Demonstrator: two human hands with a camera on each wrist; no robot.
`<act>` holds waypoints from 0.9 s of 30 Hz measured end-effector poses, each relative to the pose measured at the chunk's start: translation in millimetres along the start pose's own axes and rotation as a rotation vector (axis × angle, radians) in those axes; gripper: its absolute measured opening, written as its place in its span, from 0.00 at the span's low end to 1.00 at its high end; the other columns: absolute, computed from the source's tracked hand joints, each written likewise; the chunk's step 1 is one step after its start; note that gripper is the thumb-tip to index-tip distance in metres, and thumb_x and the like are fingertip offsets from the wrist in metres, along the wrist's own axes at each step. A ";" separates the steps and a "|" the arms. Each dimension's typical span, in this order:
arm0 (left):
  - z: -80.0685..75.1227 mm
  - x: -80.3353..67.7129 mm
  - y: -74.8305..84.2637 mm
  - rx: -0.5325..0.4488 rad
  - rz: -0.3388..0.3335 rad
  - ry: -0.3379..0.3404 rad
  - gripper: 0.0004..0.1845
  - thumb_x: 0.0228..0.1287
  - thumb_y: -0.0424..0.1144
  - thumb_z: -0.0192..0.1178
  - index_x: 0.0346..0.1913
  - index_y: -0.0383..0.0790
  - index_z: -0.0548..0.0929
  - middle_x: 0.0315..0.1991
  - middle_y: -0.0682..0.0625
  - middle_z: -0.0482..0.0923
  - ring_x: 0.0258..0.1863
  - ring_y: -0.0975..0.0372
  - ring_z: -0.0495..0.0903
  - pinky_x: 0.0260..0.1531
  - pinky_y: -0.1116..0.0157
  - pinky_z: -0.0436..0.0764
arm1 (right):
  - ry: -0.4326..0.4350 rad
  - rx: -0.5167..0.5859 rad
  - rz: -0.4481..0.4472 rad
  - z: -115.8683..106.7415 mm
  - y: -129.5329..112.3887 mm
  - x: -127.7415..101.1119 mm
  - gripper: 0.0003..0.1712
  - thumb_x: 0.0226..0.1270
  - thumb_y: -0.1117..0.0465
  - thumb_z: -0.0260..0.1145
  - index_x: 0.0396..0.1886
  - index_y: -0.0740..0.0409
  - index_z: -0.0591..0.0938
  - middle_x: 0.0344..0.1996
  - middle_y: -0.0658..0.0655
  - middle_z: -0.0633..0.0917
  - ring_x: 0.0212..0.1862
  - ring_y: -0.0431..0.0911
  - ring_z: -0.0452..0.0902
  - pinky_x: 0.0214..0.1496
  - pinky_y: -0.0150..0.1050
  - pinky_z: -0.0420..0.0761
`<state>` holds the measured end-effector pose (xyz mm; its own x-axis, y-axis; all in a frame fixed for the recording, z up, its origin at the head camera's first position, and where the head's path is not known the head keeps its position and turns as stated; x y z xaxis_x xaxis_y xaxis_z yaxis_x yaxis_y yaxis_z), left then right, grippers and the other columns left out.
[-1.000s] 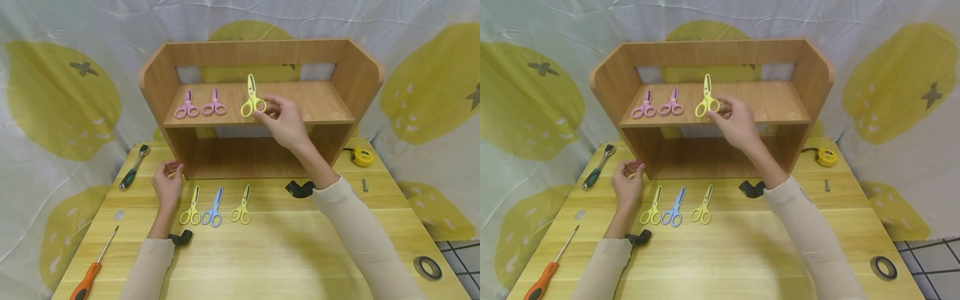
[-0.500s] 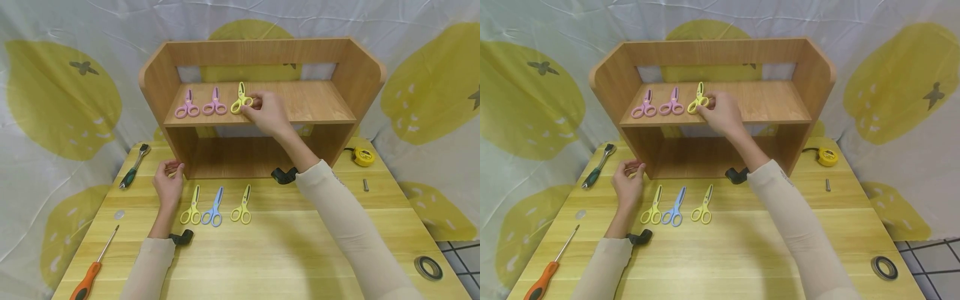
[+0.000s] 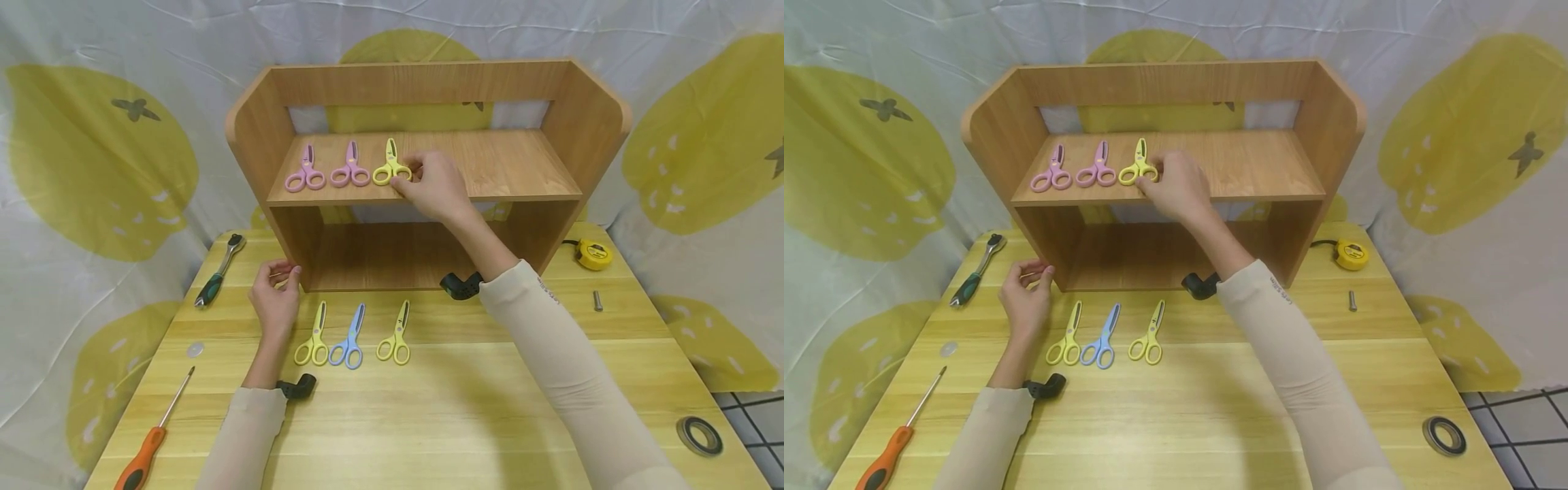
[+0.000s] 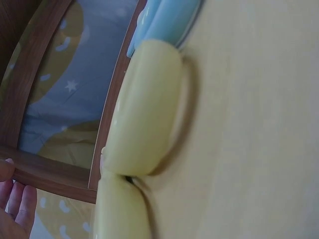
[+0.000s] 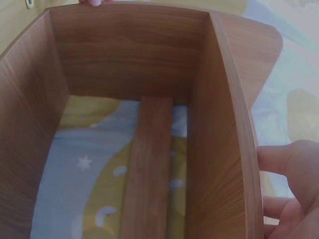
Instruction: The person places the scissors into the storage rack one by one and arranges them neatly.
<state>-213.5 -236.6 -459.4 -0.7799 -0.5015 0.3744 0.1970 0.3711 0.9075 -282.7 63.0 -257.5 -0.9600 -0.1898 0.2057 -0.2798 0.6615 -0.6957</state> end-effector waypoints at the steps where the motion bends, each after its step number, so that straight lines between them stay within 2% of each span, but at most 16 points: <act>1: 0.0 -0.3 0.6 -0.001 0.001 0.000 0.11 0.66 0.26 0.67 0.49 0.27 0.82 0.44 0.36 0.85 0.40 0.57 0.87 0.38 0.80 0.85 | -0.002 0.002 0.000 -0.2 0.5 0.1 0.27 0.70 0.50 0.70 0.64 0.56 0.82 0.50 0.54 0.86 0.48 0.45 0.78 0.44 0.39 0.79; 5: -1.4 0.4 -3.5 -0.001 0.003 -0.014 0.11 0.66 0.29 0.68 0.49 0.30 0.83 0.44 0.41 0.85 0.39 0.64 0.86 0.39 0.80 0.86 | -0.002 0.034 -0.011 -1.8 2.1 -1.5 0.31 0.69 0.50 0.71 0.67 0.59 0.79 0.55 0.58 0.84 0.55 0.48 0.78 0.56 0.44 0.81; 7: -2.1 1.3 -7.0 -0.003 0.005 -0.017 0.11 0.66 0.31 0.69 0.48 0.32 0.83 0.43 0.43 0.85 0.38 0.69 0.85 0.39 0.80 0.86 | 0.009 0.070 -0.017 -2.8 2.8 -4.7 0.32 0.69 0.51 0.70 0.68 0.60 0.78 0.57 0.59 0.83 0.57 0.49 0.78 0.59 0.45 0.82; 9: -2.3 2.2 -8.7 -0.002 -0.002 -0.022 0.11 0.66 0.31 0.69 0.49 0.33 0.83 0.44 0.43 0.86 0.39 0.69 0.85 0.40 0.78 0.86 | 0.019 0.103 -0.030 -4.5 3.9 -8.9 0.32 0.69 0.51 0.70 0.68 0.60 0.78 0.58 0.59 0.82 0.58 0.50 0.78 0.61 0.46 0.82; 16: -1.8 4.0 -10.3 0.011 0.009 -0.020 0.10 0.66 0.32 0.69 0.48 0.34 0.83 0.44 0.44 0.86 0.39 0.70 0.85 0.40 0.77 0.87 | 0.041 0.156 -0.091 -16.6 12.6 -30.3 0.31 0.69 0.50 0.72 0.67 0.57 0.78 0.60 0.56 0.81 0.58 0.48 0.77 0.62 0.44 0.81; 22: -2.1 3.7 -10.0 0.022 0.008 -0.011 0.11 0.66 0.31 0.70 0.48 0.34 0.83 0.44 0.44 0.86 0.38 0.70 0.85 0.39 0.78 0.87 | 0.145 0.227 -0.180 -22.3 23.5 -60.3 0.27 0.67 0.50 0.75 0.61 0.57 0.83 0.55 0.55 0.85 0.54 0.46 0.80 0.61 0.45 0.82; 27: -1.5 2.9 -9.2 0.010 0.002 -0.015 0.11 0.66 0.32 0.69 0.49 0.33 0.83 0.44 0.43 0.86 0.39 0.68 0.85 0.39 0.79 0.86 | 0.203 0.222 -0.222 -19.4 33.3 -84.8 0.24 0.65 0.50 0.76 0.57 0.56 0.85 0.52 0.55 0.87 0.53 0.46 0.80 0.58 0.45 0.80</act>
<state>-216.7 -242.7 -466.4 -0.7884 -0.4891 0.3731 0.1923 0.3802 0.9047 -210.5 115.1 -284.8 -0.8618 -0.1487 0.4850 -0.4965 0.4429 -0.7465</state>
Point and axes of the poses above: each hand's wrist, its own x-axis towards the middle knuckle, its own z-axis out of the palm, y = z × x, the point moved 1 cm from there along x, towards the middle knuckle
